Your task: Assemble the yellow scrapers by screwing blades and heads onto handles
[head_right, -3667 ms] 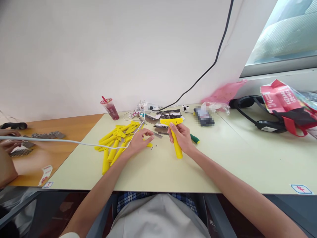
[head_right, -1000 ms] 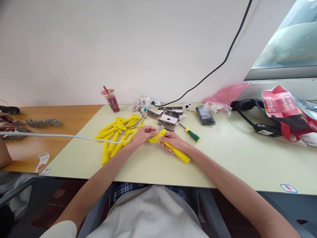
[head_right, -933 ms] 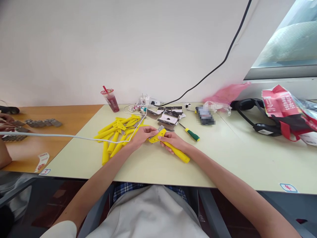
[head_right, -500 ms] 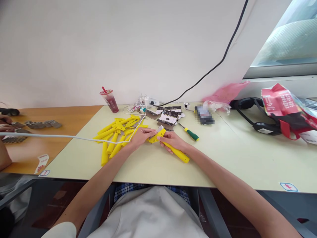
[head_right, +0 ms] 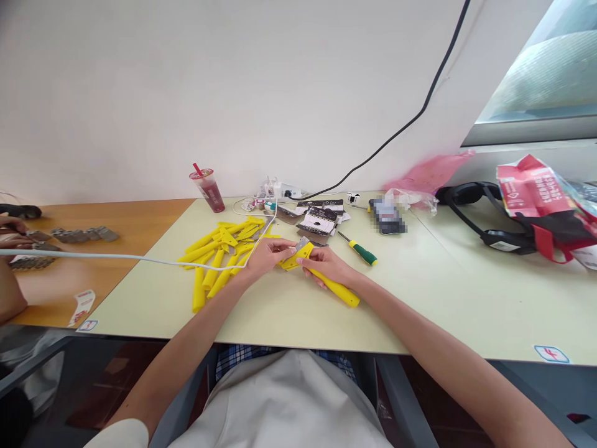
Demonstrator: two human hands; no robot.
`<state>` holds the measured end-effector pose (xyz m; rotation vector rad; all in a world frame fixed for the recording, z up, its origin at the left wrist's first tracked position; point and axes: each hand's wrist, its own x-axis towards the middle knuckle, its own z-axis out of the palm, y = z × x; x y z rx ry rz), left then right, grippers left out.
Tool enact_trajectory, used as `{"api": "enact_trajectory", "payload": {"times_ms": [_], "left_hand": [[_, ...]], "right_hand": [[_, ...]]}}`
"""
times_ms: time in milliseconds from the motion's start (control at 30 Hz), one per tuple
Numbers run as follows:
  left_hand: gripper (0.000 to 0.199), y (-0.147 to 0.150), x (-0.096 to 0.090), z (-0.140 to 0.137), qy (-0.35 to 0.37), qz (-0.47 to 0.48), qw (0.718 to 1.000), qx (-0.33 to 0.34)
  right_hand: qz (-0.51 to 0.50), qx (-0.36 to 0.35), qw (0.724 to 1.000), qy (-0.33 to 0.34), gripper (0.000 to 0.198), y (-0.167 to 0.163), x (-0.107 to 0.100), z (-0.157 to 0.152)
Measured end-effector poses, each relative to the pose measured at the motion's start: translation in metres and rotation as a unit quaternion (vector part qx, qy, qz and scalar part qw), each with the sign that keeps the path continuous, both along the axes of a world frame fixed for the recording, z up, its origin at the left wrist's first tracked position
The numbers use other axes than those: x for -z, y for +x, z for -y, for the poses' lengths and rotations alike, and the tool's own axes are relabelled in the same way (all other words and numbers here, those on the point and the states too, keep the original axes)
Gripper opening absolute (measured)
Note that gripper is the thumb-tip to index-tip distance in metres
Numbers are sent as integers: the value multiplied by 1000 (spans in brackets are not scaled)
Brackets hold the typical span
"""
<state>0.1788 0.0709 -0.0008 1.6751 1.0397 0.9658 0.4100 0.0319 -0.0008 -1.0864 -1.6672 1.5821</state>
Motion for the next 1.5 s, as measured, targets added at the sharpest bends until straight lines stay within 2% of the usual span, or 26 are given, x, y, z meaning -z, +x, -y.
{"api": "enact_trajectory", "payload": {"times_ms": [167, 333, 500, 767, 933, 1167, 1267, 1500], "left_hand": [[40, -3, -2, 0, 4, 23, 999, 43], [45, -2, 0, 0, 11, 19, 999, 48], [53, -1, 0, 1, 62, -28, 996, 64], [59, -4, -1, 2, 91, -62, 989, 94], [51, -1, -3, 5, 83, -69, 991, 76], [51, 2, 2, 3, 18, -12, 997, 71], [50, 2, 6, 1, 13, -2, 998, 58], [56, 3, 6, 0, -1, 12, 999, 35]], "right_hand": [[4, -5, 1000, 14, 51, 2, 3, -1], [5, -1, 1000, 19, 53, 1, -2, 1], [11, -2, 1000, 26, 56, 4, 1, -2], [-29, -2, 1000, -2, 52, 5, 11, -6], [-29, 33, 999, -18, 57, 1, 4, -5], [-21, 31, 999, -15, 64, -2, 0, -4], [-15, 27, 999, -15, 66, -2, 2, -4], [-5, 17, 1000, 15, 54, 0, 5, -2]]}}
